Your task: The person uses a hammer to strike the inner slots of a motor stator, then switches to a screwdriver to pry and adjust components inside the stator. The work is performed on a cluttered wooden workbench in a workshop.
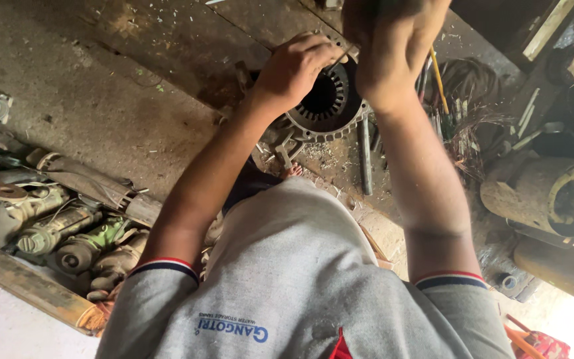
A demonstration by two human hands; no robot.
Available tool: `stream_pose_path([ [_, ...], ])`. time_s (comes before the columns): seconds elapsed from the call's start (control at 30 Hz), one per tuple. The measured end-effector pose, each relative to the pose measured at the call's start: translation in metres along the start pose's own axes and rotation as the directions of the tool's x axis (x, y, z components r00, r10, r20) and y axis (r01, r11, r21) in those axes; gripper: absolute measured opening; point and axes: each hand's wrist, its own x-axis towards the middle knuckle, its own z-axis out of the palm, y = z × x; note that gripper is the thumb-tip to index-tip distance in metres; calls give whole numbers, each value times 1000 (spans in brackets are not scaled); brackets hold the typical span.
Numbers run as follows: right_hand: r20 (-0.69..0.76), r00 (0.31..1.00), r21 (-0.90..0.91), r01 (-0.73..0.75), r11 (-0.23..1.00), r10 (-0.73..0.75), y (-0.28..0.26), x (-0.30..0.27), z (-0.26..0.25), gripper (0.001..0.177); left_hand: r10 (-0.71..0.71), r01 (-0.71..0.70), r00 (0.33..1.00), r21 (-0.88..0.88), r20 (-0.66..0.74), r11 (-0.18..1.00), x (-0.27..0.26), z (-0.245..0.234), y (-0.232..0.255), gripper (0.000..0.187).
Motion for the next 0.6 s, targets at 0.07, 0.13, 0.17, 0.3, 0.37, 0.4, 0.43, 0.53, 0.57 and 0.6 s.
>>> stream_pose_path([
  [0.07, 33, 999, 8, -18, 1000, 18, -3, -4, -5, 40, -49, 49, 999, -36, 4, 998, 1, -4, 6, 22],
  [0.13, 63, 998, 19, -22, 1000, 21, -10, -10, -8, 39, -121, 122, 993, -75, 16, 990, 0, -8, 7, 25],
  [0.17, 77, 997, 23, -26, 999, 24, -16, -14, -10, 39, -121, 122, 993, -83, 12, 989, -3, -8, 7, 24],
  [0.3, 129, 991, 22, -25, 999, 22, -28, -2, -14, 38, -102, 101, 995, -37, -4, 994, -2, 1, 2, 18],
  [0.37, 165, 986, 17, -17, 1000, 14, -26, 22, -12, 38, -85, 85, 996, -11, -13, 996, 1, 5, -2, 17],
  [0.4, 184, 983, 21, -20, 1000, 16, -23, 32, -8, 38, -84, 84, 996, -13, -13, 996, 0, 4, -3, 18],
  [0.43, 195, 980, 24, -27, 999, 22, -22, 37, -5, 37, -89, 89, 996, -22, -7, 996, -4, 3, -1, 20],
  [0.53, 239, 971, 34, -22, 999, 13, -17, 56, 1, 37, 4, -4, 1000, -69, 2, 998, 3, 1, -3, 13],
  [0.57, 245, 969, 36, -28, 999, 19, -17, 54, 1, 37, 31, -30, 1000, -81, 5, 996, 1, -1, -1, 13],
  [0.6, 251, 968, 37, -35, 999, 25, -17, 52, 1, 36, 57, -56, 998, -94, 8, 994, -1, -5, -1, 13],
])
